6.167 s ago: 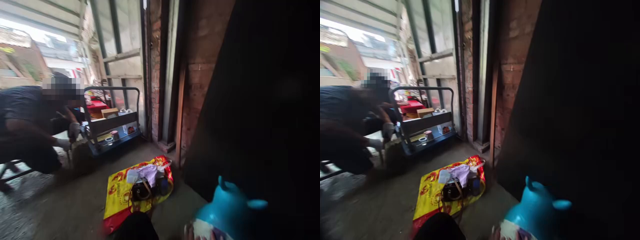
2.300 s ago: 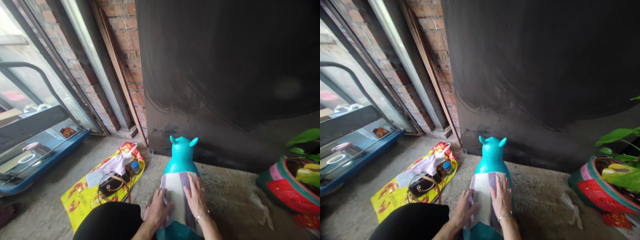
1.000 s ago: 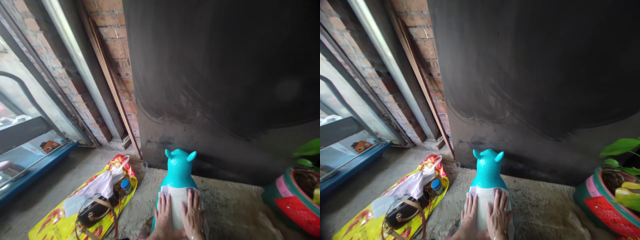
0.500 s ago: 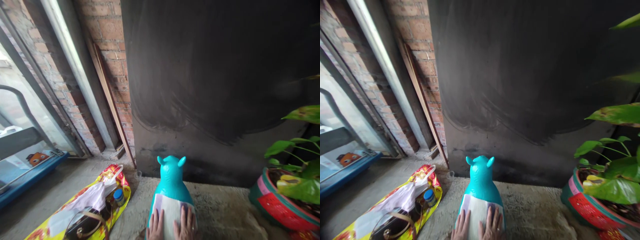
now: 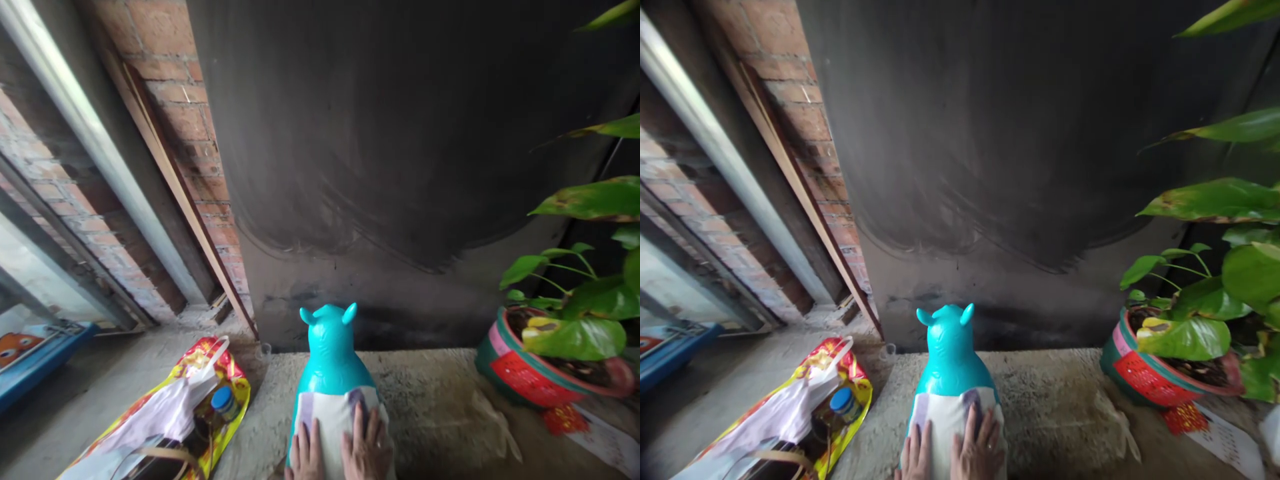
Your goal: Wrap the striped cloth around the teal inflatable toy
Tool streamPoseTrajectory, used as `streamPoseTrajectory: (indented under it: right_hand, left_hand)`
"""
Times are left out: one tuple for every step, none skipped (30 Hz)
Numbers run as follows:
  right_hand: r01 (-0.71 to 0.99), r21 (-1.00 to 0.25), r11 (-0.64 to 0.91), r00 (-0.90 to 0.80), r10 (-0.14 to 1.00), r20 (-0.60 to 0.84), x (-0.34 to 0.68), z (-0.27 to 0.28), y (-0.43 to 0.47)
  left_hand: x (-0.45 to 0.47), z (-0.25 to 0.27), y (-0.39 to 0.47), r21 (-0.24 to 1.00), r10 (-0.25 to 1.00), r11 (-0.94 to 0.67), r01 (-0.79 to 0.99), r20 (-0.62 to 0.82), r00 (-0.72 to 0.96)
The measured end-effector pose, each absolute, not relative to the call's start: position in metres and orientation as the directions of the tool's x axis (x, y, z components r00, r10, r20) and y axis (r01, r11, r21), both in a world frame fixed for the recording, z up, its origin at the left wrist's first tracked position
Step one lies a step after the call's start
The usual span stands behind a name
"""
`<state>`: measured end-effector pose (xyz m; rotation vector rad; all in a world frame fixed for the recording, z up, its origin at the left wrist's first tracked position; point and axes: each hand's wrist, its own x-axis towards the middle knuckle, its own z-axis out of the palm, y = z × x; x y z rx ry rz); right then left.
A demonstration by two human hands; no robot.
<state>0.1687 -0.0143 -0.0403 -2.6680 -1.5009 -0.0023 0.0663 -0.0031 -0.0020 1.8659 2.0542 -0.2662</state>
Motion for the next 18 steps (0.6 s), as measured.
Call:
streamPoseTrajectory:
  right_hand:
    - [0.858, -0.092, -0.506, 0.506, 0.862, -0.021, 0.172, -0.031, -0.002]
    - [0.862, -0.121, -0.491, 0.486, 0.871, -0.076, 0.176, -0.023, 0.010]
    - [0.865, -0.151, -0.479, 0.465, 0.877, -0.119, 0.180, -0.015, 0.022]
    - [0.865, -0.178, -0.469, 0.448, 0.882, -0.149, 0.184, -0.009, 0.032]
    - [0.864, -0.201, -0.462, 0.434, 0.885, -0.167, 0.187, -0.003, 0.042]
    - [0.863, -0.218, -0.456, 0.424, 0.888, -0.178, 0.190, 0.000, 0.049]
    - [0.861, -0.231, -0.453, 0.419, 0.890, -0.180, 0.193, 0.003, 0.054]
    - [0.860, -0.241, -0.450, 0.417, 0.892, -0.175, 0.195, 0.005, 0.057]
    - [0.858, -0.249, -0.448, 0.418, 0.893, -0.168, 0.196, 0.005, 0.058]
    - [0.857, -0.257, -0.447, 0.418, 0.894, -0.162, 0.196, 0.004, 0.056]
    - [0.853, -0.263, -0.451, 0.423, 0.892, -0.157, 0.195, 0.002, 0.051]
    - [0.847, -0.264, -0.460, 0.435, 0.888, -0.151, 0.194, -0.001, 0.043]
    - [0.840, -0.264, -0.474, 0.452, 0.880, -0.143, 0.192, -0.006, 0.033]
    - [0.832, -0.265, -0.487, 0.471, 0.873, -0.126, 0.190, -0.013, 0.020]
    - [0.826, -0.270, -0.496, 0.490, 0.867, -0.094, 0.187, -0.021, 0.006]
    - [0.822, -0.279, -0.496, 0.503, 0.863, -0.049, 0.184, -0.029, -0.009]
    - [0.823, -0.290, -0.488, 0.511, 0.859, 0.005, 0.180, -0.038, -0.025]
    - [0.828, -0.299, -0.475, 0.513, 0.856, 0.061, 0.177, -0.045, -0.039]
  left_hand:
    - [0.069, -0.001, 0.003, 0.116, 0.926, 0.115, 0.987, -0.373, -0.064]
    - [0.073, 0.000, 0.010, 0.140, 0.932, 0.118, 0.983, -0.358, -0.061]
    - [0.077, 0.002, 0.016, 0.166, 0.939, 0.124, 0.978, -0.339, -0.062]
    - [0.081, 0.005, 0.023, 0.189, 0.946, 0.135, 0.973, -0.318, -0.069]
    - [0.085, 0.007, 0.030, 0.207, 0.951, 0.149, 0.967, -0.300, -0.082]
    - [0.088, 0.010, 0.035, 0.223, 0.954, 0.161, 0.961, -0.285, -0.094]
    - [0.090, 0.012, 0.040, 0.238, 0.957, 0.167, 0.957, -0.274, -0.099]
    - [0.091, 0.014, 0.043, 0.248, 0.959, 0.168, 0.954, -0.265, -0.100]
    - [0.091, 0.015, 0.045, 0.253, 0.961, 0.164, 0.953, -0.259, -0.097]
    - [0.090, 0.016, 0.045, 0.251, 0.963, 0.153, 0.956, -0.256, -0.086]
    - [0.088, 0.016, 0.043, 0.244, 0.965, 0.133, 0.960, -0.254, -0.069]
    - [0.085, 0.016, 0.039, 0.232, 0.966, 0.109, 0.967, -0.253, -0.048]
    - [0.082, 0.015, 0.034, 0.214, 0.967, 0.082, 0.973, -0.253, -0.026]
    - [0.078, 0.013, 0.027, 0.191, 0.968, 0.056, 0.980, -0.252, -0.006]
    - [0.075, 0.010, 0.019, 0.165, 0.969, 0.033, 0.986, -0.249, 0.009]
    - [0.072, 0.008, 0.010, 0.138, 0.971, 0.012, 0.990, -0.239, 0.022]
    - [0.070, 0.004, 0.001, 0.113, 0.975, -0.006, 0.994, -0.221, 0.031]
    - [0.068, 0.002, -0.008, 0.094, 0.980, -0.022, 0.995, -0.195, 0.040]
